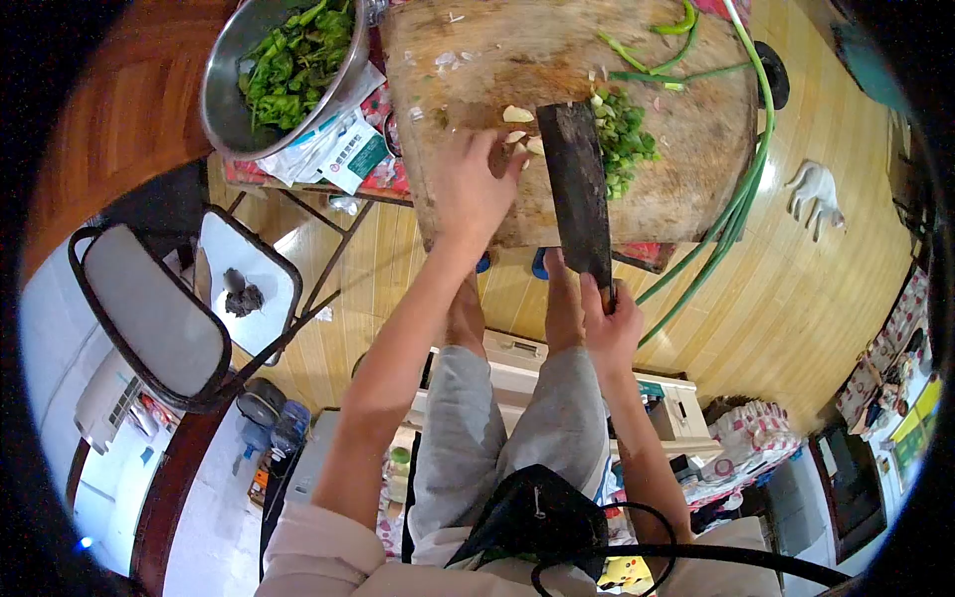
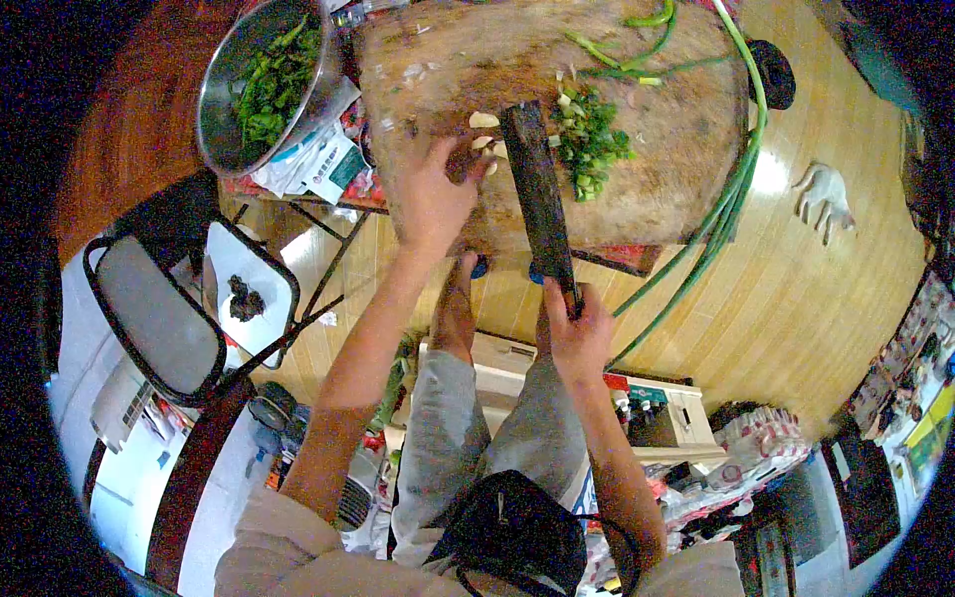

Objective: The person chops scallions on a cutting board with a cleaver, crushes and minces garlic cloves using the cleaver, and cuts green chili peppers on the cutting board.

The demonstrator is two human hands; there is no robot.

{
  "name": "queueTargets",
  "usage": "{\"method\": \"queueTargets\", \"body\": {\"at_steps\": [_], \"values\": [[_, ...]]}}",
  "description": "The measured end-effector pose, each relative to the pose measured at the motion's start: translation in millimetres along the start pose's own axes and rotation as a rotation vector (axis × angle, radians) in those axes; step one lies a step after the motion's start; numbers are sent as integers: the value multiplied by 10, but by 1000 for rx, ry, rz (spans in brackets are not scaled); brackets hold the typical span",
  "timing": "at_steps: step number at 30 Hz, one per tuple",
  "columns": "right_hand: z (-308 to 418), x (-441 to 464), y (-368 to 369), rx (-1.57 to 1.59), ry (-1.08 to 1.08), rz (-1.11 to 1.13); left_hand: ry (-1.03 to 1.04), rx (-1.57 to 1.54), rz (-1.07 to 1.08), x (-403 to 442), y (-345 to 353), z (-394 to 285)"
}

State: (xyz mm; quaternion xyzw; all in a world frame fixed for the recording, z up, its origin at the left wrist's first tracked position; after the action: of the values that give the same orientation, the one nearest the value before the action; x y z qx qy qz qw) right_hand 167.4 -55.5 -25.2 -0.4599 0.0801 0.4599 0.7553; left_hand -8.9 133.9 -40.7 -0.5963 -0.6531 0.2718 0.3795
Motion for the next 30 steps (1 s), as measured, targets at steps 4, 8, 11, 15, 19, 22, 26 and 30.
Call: {"method": "queueTargets", "body": {"at_steps": [4,8,11,15,19,22,26,30], "values": [[13,-18,4,-105,-21,-27,-143,69,263,-187,197,97],[-25,-59,-11,-220,-18,2,-179,-60,238,-221,234,142],[99,-79,23,-161,-102,-18,-53,-233,124,-166,179,182],[120,-69,145,-252,-107,-12,-73,-186,138,-109,35,219],[132,-10,292,-260,-89,2,1,-77,119,-45,-64,138],[52,22,331,-262,-157,-23,-19,-75,113,-51,24,125],[61,22,306,-213,-99,-33,-162,-140,162,-80,148,238],[53,9,303,-231,-112,-32,-201,-127,191,-54,103,216]]}}
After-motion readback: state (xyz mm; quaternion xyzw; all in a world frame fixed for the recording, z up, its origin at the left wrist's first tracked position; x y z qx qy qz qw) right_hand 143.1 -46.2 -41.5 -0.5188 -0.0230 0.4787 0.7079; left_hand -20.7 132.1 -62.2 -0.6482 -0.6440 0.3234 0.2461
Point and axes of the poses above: each hand's wrist, its own x-axis towards the middle knuckle, its own y-axis out of the palm, z = x × y, the point moved 7 cm from there along x, towards the middle knuckle, and after that the axes turned 5 degrees about -z, right-handed, at the moved point
